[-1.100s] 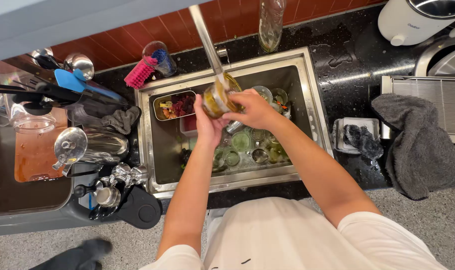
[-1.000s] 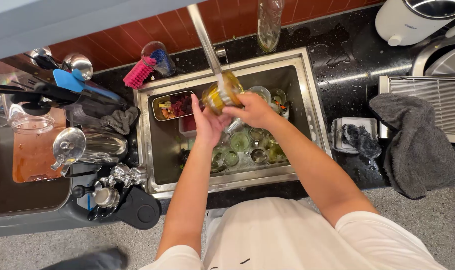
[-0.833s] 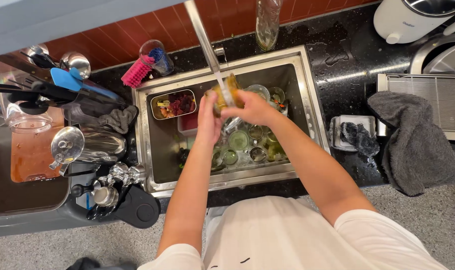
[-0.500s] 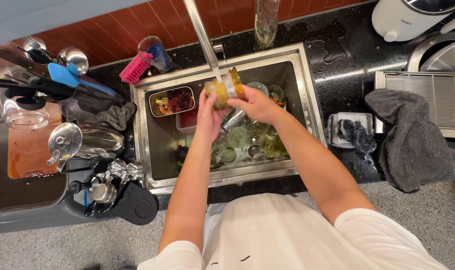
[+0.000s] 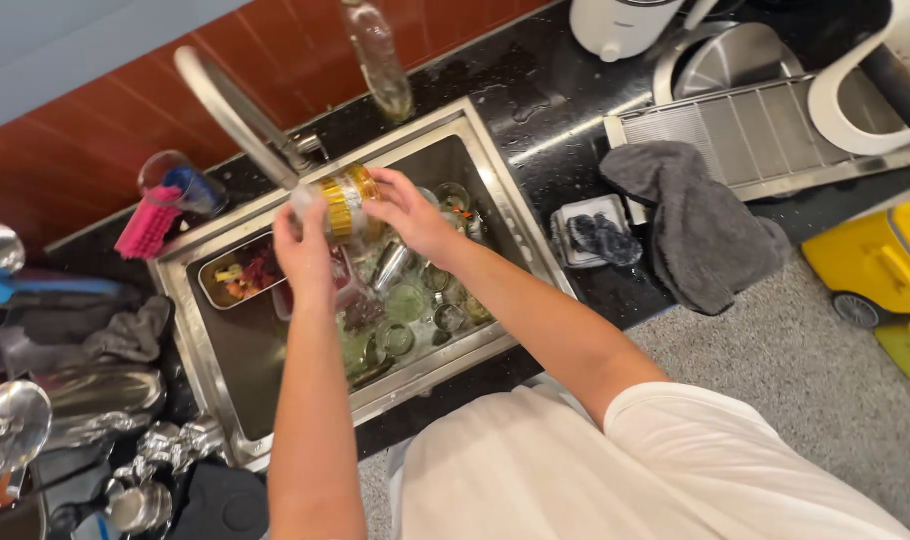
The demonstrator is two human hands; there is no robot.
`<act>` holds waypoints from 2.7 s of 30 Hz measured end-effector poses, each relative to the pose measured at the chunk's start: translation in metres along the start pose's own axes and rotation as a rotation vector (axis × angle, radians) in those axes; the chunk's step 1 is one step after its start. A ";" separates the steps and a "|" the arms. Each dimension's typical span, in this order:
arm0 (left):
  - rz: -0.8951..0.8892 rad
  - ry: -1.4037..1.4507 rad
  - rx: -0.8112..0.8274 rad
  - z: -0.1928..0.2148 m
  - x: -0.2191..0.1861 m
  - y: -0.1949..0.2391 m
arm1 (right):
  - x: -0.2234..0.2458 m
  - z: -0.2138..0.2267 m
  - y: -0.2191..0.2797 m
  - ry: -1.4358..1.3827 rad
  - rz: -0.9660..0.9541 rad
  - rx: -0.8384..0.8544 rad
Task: Washing glasses and a pitcher in a kitchen sink.
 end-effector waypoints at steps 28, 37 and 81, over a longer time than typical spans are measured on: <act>0.358 0.152 0.058 -0.029 0.002 0.024 | 0.041 -0.046 0.014 1.133 0.369 0.001; 0.326 0.102 0.001 -0.025 0.009 0.019 | 0.058 -0.041 0.017 1.268 0.284 0.161; -0.485 -0.818 0.139 -0.019 -0.057 0.058 | -0.056 0.045 0.139 0.843 -0.124 -0.100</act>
Point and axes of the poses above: each hand's wrist, its own y-axis away from the middle knuckle, its own z-axis out of the back of the hand, x = y × z, the point moved 6 cm from there along -y, towards the middle knuckle, and after that the axes turned 12 degrees about y, right-handed, at the moved point
